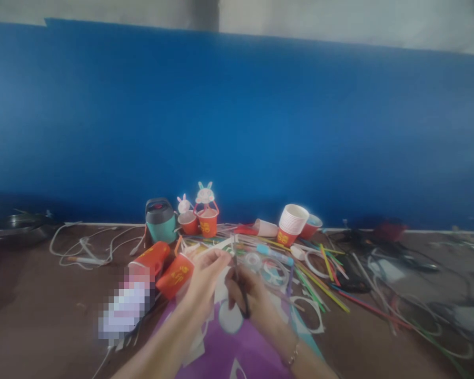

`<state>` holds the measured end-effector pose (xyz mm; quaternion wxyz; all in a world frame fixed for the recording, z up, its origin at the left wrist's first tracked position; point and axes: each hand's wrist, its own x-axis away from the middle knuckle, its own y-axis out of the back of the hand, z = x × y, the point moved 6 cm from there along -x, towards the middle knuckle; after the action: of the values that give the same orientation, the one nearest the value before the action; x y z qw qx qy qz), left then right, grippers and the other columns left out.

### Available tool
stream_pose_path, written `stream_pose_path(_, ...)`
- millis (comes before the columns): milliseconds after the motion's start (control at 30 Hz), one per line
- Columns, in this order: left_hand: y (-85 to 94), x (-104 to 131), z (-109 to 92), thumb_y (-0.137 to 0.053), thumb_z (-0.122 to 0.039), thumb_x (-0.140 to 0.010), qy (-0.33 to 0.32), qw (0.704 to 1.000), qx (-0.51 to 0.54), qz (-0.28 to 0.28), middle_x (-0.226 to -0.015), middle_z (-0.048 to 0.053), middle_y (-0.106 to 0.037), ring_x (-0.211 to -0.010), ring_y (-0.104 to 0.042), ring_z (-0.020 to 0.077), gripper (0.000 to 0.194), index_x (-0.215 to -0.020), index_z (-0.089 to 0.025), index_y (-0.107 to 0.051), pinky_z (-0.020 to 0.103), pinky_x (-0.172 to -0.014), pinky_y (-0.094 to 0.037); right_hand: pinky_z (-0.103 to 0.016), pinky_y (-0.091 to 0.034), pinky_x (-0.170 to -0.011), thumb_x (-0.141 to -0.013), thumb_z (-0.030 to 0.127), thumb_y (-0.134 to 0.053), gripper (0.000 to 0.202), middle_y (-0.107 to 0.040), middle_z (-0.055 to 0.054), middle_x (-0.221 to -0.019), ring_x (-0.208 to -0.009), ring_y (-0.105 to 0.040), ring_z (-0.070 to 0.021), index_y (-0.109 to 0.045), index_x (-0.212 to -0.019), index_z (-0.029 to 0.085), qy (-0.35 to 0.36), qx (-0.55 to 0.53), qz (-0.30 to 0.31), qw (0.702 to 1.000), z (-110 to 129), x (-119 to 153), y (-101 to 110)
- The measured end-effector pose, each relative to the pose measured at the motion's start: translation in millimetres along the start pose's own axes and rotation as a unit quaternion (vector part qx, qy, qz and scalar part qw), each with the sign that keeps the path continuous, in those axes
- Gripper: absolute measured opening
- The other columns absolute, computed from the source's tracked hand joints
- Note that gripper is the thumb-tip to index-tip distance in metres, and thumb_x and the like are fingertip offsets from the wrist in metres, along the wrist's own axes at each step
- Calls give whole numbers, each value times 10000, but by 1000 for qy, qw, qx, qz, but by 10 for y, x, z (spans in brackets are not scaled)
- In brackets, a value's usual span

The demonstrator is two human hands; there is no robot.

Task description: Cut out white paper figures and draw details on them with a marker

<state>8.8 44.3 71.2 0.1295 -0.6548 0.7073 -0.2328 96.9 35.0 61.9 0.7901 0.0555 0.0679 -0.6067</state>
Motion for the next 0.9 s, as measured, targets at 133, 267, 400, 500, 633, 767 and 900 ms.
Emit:
stream_pose_path(133, 19, -8, 4, -720, -412, -678, -1, 1000, 1, -5, -538, -44, -528, -321, -501, 151, 312, -698, -194, -498, 273, -229, -412, -180, -380, -380, -773, 415, -613, 261, -473, 78, -446, -369, -446, -67, -504, -688, 194, -6, 11, -1, 1000, 12, 2, 4)
stream_pose_path(267, 22, -25, -15, -708, -382, -702, -28, 1000, 0, 4, -547, -40, -522, -353, -493, 137, 283, -668, -188, -505, 265, -243, -418, -186, -391, -383, -764, 417, -612, 266, -473, 72, -449, -376, -453, -72, -501, -672, 193, -11, 18, 3, 1000, 36, 4, 10)
stream_pose_path(400, 22, -20, -25, -709, -372, -704, -33, 999, -4, -3, -586, -28, -539, -401, -510, 127, 276, -659, -182, -513, 235, -285, -419, -184, -383, -382, -762, 423, -612, 268, -458, 78, -452, -376, -443, -70, -497, -683, 194, -13, 12, 5, 1000, 21, 6, 10)
stream_pose_path(500, 32, -14, -35, -722, -374, -688, -32, 999, -11, -13, -590, -22, -540, -435, -522, 118, 284, -652, -174, -522, 205, -331, -407, -182, -378, -386, -766, 409, -620, 261, -453, 81, -457, -378, -432, -67, -495, -687, 194, -17, 7, 2, 1000, 2, 11, 10)
stream_pose_path(633, 70, -26, -48, -721, -364, -693, -48, 998, -38, -27, -619, -10, -551, -492, -514, 104, 278, -649, -160, -538, 186, -397, -393, -182, -359, -378, -775, 409, -621, 274, -450, 80, -446, -369, -422, -68, -484, -670, 196, -20, 11, -4, 1000, -1, 20, 7)
stream_pose_path(767, 93, -43, -44, -716, -327, -705, -64, 997, -35, -27, -634, -9, -555, -559, -517, 100, 251, -647, -157, -540, 185, -481, -412, -172, -337, -367, -779, 398, -614, 268, -435, 87, -429, -351, -401, -59, -481, -668, 193, -25, 8, -5, 1000, -18, 21, -1)
stream_pose_path(900, 97, -52, -24, -727, -345, -688, -51, 998, -30, -29, -608, -16, -545, -518, -499, 105, 261, -637, -166, -545, 202, -456, -393, -163, -331, -355, -767, 397, -618, 265, -427, 95, -413, -336, -393, -54, -483, -667, 192, -29, -1, -12, 1000, -60, 9, -2)
